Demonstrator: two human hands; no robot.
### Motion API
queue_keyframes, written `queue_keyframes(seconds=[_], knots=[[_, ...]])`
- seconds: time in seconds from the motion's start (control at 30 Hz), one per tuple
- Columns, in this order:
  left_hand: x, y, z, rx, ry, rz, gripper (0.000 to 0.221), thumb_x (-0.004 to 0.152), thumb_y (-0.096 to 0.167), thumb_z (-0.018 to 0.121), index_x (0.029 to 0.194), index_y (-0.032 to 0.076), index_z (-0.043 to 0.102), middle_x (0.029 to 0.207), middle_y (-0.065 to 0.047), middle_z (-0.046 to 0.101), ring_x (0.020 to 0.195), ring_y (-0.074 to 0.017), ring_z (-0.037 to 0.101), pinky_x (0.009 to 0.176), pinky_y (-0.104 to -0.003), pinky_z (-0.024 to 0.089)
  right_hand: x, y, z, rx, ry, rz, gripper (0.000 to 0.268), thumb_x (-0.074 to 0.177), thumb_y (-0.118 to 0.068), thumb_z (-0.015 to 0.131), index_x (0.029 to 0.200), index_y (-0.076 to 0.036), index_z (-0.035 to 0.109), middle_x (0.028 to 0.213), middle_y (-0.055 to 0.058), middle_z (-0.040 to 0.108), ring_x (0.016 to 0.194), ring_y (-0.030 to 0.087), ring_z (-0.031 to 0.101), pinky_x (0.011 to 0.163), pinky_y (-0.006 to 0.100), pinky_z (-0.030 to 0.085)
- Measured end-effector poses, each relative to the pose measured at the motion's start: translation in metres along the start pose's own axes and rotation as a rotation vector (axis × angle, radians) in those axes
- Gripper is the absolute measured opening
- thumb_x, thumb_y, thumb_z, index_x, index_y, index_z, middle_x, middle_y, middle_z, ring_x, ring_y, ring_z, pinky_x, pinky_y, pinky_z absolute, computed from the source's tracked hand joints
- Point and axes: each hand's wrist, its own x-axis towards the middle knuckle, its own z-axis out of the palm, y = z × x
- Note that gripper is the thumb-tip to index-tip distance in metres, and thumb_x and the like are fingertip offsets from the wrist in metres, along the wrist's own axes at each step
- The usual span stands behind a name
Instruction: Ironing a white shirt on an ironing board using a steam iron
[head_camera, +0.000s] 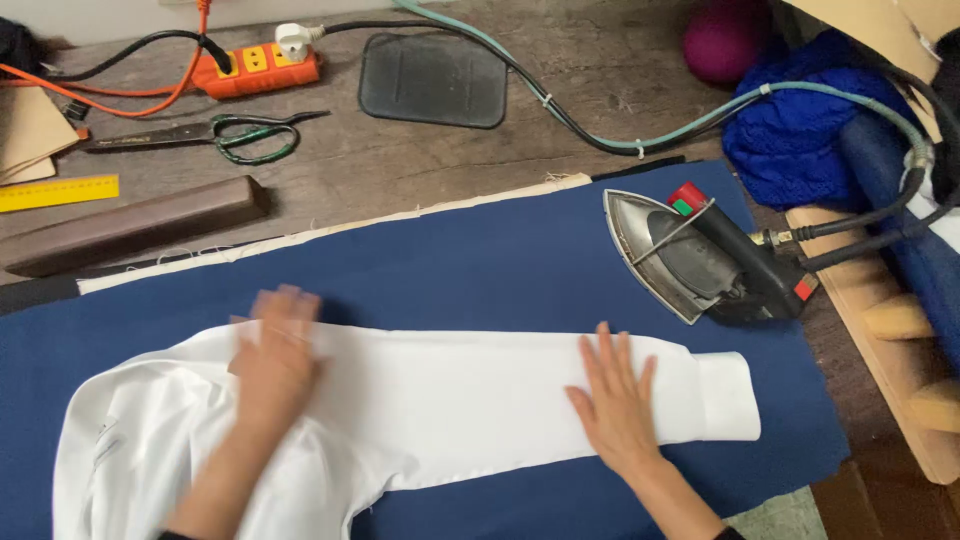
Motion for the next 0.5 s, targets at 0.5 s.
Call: queue_keyframes(seconds=[0.5], knots=[[-0.043, 0.106, -0.028, 0.026, 0.146, 0.100, 0.083, 0.086, 0.067, 0.033, 0.153, 0.019, 0.022, 0.161, -0.006, 0.018, 0.149, -0.0290, 0.018, 0.110, -0.062, 0.026, 0.072, 0.086, -0.091, -0.076, 0.306, 0.023, 0.072, 0.096, -0.044, 0.041, 0.146, 0.007, 0.035, 0.158, 0.028, 0.019, 0.146, 0.044, 0.014, 0.116, 0.057, 0.012]])
